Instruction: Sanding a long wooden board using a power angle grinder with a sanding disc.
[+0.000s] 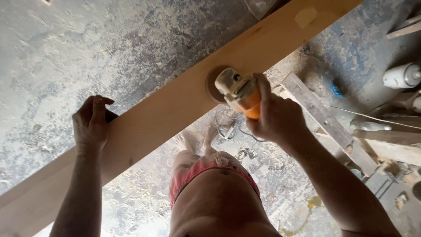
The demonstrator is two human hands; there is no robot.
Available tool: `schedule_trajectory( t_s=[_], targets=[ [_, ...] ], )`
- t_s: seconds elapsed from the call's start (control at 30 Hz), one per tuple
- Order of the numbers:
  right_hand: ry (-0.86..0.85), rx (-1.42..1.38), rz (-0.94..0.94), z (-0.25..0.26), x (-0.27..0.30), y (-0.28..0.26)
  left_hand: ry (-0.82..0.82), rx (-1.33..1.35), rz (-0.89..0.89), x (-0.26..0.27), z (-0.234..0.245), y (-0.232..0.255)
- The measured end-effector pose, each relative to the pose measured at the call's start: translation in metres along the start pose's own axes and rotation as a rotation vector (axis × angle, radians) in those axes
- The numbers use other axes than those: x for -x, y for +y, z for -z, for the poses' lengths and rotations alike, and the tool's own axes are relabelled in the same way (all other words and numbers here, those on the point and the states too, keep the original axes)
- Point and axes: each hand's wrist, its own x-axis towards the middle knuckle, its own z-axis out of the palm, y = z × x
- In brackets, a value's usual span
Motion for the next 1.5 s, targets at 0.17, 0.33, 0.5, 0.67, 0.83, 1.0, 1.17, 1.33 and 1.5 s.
schedule_trajectory(
  t_s=[0.17,0.33,0.5,0.67,0.83,1.0,1.17,1.33,1.5],
  targets=[
    [0.047,-0.032,-0.096,0.015,-0.006,0.029,0.013,0.014,-0.003,0.002,-0.003,0.005],
    [0.1,-0.078,-0.318,0.027,-0.015,0.034,0.001,0.076,-0.056,-0.001,-0.004,0.01],
    [0.056,-0.13,-0.192,0.011,-0.001,0.012,-0.018,0.038,-0.02,-0.006,-0.002,0.009],
    [0.085,-0.002,-0.13,0.002,0.003,0.03,-0.044,0.043,-0.032,-0.005,-0.001,0.005],
    [0.146,-0.07,-0.237,0.013,-0.01,0.035,-0.034,0.046,0.012,0.0,-0.004,0.007],
    [0.071,-0.07,-0.24,0.006,0.0,0.007,-0.029,0.03,-0.03,-0.002,-0.001,0.01],
    [0.024,0.059,-0.189,0.003,0.002,-0.004,-0.043,0.029,-0.048,-0.001,-0.003,0.0],
    [0.099,-0.002,-0.205,0.01,-0.004,0.017,-0.021,0.053,-0.031,0.004,-0.006,-0.002],
    [0.168,-0.079,-0.291,0.016,-0.014,0.025,-0.062,0.119,0.006,-0.006,-0.007,-0.005]
  ],
)
